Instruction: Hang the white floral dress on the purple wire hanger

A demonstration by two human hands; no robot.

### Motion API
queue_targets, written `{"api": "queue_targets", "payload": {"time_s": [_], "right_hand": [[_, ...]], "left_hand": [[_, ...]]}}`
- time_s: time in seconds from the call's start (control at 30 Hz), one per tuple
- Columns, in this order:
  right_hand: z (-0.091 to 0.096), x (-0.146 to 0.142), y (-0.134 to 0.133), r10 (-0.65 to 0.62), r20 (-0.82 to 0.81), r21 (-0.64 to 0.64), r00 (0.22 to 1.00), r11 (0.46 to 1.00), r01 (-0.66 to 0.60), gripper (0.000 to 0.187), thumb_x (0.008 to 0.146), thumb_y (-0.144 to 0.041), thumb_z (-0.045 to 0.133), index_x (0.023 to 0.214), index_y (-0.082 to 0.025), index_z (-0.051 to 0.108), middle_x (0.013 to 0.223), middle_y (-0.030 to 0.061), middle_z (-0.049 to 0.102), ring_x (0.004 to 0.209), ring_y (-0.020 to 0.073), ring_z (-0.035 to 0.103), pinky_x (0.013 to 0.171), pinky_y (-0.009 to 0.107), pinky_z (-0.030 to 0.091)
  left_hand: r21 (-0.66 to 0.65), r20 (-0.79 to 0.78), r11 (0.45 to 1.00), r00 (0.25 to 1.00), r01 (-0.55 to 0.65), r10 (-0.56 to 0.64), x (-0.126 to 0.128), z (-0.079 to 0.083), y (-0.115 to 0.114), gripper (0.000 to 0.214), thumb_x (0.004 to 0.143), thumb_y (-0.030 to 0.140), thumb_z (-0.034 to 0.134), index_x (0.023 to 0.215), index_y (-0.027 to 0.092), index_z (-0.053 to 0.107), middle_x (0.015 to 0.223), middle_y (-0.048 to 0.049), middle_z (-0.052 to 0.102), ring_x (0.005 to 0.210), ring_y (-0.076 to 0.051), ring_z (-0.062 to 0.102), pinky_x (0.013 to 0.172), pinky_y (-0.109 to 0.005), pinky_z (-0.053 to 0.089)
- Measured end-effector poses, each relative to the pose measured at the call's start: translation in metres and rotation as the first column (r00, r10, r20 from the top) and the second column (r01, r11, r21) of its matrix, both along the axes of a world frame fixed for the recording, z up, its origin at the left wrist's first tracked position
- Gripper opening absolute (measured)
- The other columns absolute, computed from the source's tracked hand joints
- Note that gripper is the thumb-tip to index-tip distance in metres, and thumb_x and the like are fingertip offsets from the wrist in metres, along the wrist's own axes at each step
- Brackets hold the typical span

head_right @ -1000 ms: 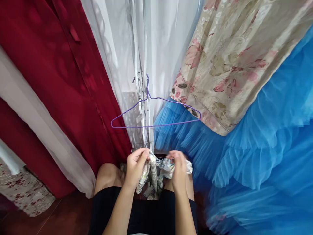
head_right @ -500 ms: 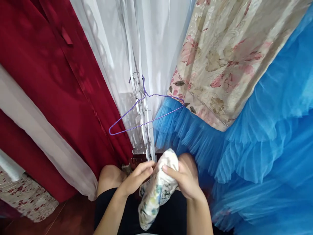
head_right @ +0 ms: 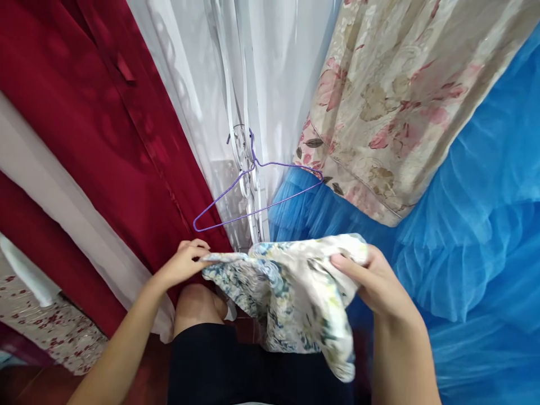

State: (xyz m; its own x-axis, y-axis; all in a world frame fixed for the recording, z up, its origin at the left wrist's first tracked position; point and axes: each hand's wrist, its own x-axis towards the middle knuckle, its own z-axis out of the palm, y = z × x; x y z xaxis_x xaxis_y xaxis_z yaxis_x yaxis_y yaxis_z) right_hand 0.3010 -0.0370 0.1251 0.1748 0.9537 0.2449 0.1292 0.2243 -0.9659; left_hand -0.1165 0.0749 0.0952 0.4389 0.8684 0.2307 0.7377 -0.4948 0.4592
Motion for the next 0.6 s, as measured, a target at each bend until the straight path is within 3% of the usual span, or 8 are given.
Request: {"api": "queue_targets", "payload": {"time_s": [0.07,0.1,0.23,0.3,0.4,0.47,0.6], "right_hand": [[0.014,-0.012,0.020,0.160,0.007,-0.062,0.987,0.985,-0.160,0.032,0.068,-0.046,0.083,0.082,-0.019,0.077,0.080,0.0127,0.076,0.063,0.0275,0.069,0.055,0.036,0.054],[0.019,-0.016,0.030,0.178,0.056,-0.048,0.982,0.983,-0.176,0.030,0.069,-0.043,0.084,0.083,-0.018,0.076,0.080,0.0103,0.075,0.064,0.0254,0.067,0.056,0.034,0.054],[0.021,-0.015,0.075,0.043,0.240,0.186,0.970,0.978,-0.090,0.030,0.074,-0.037,0.080,0.097,-0.018,0.075,0.084,0.0057,0.073,0.069,0.0201,0.063,0.061,0.030,0.051],[0.019,-0.009,0.103,-0.044,0.254,0.302,0.966,0.953,-0.036,0.050,0.075,-0.035,0.078,0.122,-0.020,0.068,0.090,0.0053,0.072,0.070,0.0199,0.063,0.064,0.032,0.052],[0.019,-0.001,0.151,-0.157,0.257,0.399,0.954,0.916,0.043,0.085,0.075,-0.032,0.077,0.151,-0.021,0.042,0.099,0.0077,0.072,0.078,0.0247,0.066,0.073,0.040,0.054],[0.020,0.002,0.180,-0.222,0.308,0.428,0.925,0.901,0.074,0.085,0.075,-0.032,0.076,0.151,-0.017,0.041,0.112,0.0123,0.071,0.095,0.0297,0.066,0.087,0.046,0.052],[0.023,0.006,0.215,-0.249,0.437,0.413,0.865,0.909,0.053,0.060,0.080,-0.035,0.070,0.135,-0.013,0.058,0.126,0.0173,0.067,0.114,0.0327,0.062,0.102,0.050,0.044]], "left_hand": [[0.107,-0.068,0.989,0.992,-0.098,0.105,-0.019,0.017,0.008,0.032,0.090,0.040,0.054,0.077,0.022,0.077,0.104,-0.0088,0.069,0.105,-0.027,0.054,0.101,-0.043,0.031],[0.160,-0.078,0.980,0.988,-0.119,0.133,-0.025,0.026,0.011,0.035,0.093,0.038,0.050,0.080,0.022,0.078,0.106,-0.0093,0.069,0.105,-0.027,0.054,0.101,-0.044,0.030],[0.337,-0.063,0.932,0.985,-0.130,0.160,-0.031,0.055,0.013,0.035,0.096,0.033,0.044,0.101,0.025,0.077,0.107,-0.0078,0.069,0.108,-0.026,0.055,0.100,-0.043,0.029],[0.383,-0.027,0.911,0.983,-0.156,0.180,-0.025,0.065,0.015,0.035,0.097,0.032,0.042,0.106,0.025,0.076,0.107,-0.0072,0.070,0.106,-0.025,0.055,0.098,-0.042,0.032],[0.388,0.050,0.905,0.984,-0.177,0.171,-0.013,0.074,0.023,0.035,0.097,0.033,0.043,0.107,0.024,0.076,0.104,-0.0070,0.070,0.102,-0.024,0.057,0.094,-0.040,0.036],[0.358,0.103,0.918,0.985,-0.169,0.141,-0.004,0.078,0.030,0.035,0.097,0.036,0.045,0.107,0.023,0.076,0.098,-0.0069,0.070,0.096,-0.024,0.058,0.089,-0.036,0.040],[0.299,0.126,0.944,0.986,-0.141,0.107,0.012,0.081,0.041,0.037,0.097,0.039,0.044,0.098,0.020,0.075,0.087,-0.0065,0.067,0.087,-0.023,0.058,0.079,-0.032,0.043]]}}
